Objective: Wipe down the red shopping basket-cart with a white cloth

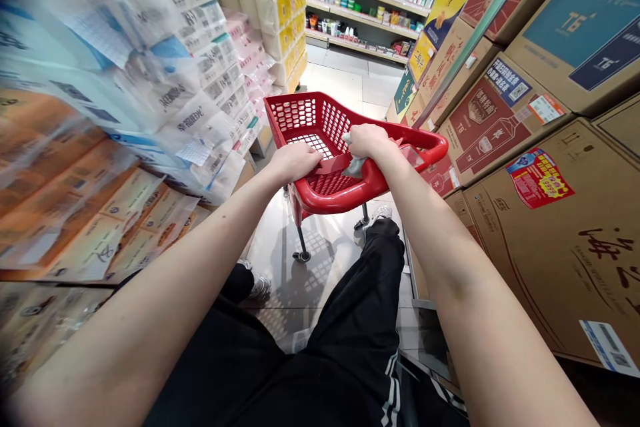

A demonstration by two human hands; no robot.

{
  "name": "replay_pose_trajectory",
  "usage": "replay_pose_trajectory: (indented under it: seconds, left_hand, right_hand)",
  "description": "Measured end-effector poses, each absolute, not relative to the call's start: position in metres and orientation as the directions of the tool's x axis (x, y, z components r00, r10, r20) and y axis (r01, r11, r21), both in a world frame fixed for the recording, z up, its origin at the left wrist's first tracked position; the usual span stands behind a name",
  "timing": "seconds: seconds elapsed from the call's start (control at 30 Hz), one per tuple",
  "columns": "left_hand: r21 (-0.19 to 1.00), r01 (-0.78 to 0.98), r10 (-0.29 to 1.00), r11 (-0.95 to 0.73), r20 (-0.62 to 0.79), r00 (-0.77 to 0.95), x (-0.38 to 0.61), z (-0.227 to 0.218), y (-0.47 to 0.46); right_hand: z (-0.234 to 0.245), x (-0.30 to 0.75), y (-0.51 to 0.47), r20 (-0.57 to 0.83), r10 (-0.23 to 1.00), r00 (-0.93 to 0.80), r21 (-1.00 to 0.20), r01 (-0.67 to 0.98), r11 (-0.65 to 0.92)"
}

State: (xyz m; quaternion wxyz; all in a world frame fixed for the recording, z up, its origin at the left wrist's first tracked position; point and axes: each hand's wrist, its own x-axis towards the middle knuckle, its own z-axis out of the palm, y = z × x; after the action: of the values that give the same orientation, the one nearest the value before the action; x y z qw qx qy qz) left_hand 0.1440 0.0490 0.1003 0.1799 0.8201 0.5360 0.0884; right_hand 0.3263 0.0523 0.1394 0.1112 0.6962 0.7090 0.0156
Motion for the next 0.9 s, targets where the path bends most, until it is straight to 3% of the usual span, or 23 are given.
replay_pose_trajectory:
  seconds: [0.13, 0.23, 0.3, 0.47, 0.57, 0.67, 0.8, 0.9]
  left_hand:
    - [0.449, 0.827, 0.919, -0.338, -0.032, 0.393, 0.139, 0.103, 0.048]
    - [0.497, 0.797, 0.921, -0.344, 0.013, 0.389, 0.134, 0.105, 0.046]
    - [0.515, 0.785, 0.922, -0.345, 0.031, 0.385, 0.132, 0.106, 0.046]
    - [0.514, 0.771, 0.905, -0.376, 0.023, 0.426, 0.128, 0.106, 0.047]
    - [0.522, 0.752, 0.896, -0.403, 0.055, 0.441, 0.127, 0.104, 0.048]
    - [0.557, 0.748, 0.919, -0.360, 0.075, 0.387, 0.125, 0.102, 0.046]
    - [0.630, 0.729, 0.950, -0.266, 0.043, 0.310, 0.120, 0.101, 0.045]
    - [0.683, 0.689, 0.952, -0.243, 0.033, 0.303, 0.117, 0.099, 0.053]
  right_hand:
    - [0.145, 0.318, 0.051, -0.189, 0.969, -0.158, 0.011, 0.987, 0.162]
    - [0.145, 0.313, 0.053, -0.234, 0.953, -0.190, -0.115, 0.979, 0.167]
    - [0.142, 0.311, 0.055, -0.198, 0.970, -0.140, -0.104, 0.987, 0.121]
    - [0.139, 0.309, 0.055, -0.080, 0.994, 0.069, 0.077, 0.995, -0.063]
    - [0.140, 0.307, 0.052, -0.136, 0.991, -0.013, 0.115, 0.993, 0.029]
    - [0.142, 0.304, 0.050, -0.176, 0.970, -0.166, 0.060, 0.982, 0.179]
    - [0.143, 0.298, 0.051, -0.213, 0.910, -0.356, -0.129, 0.933, 0.335]
    - [0.142, 0.293, 0.055, -0.209, 0.896, -0.391, -0.147, 0.919, 0.366]
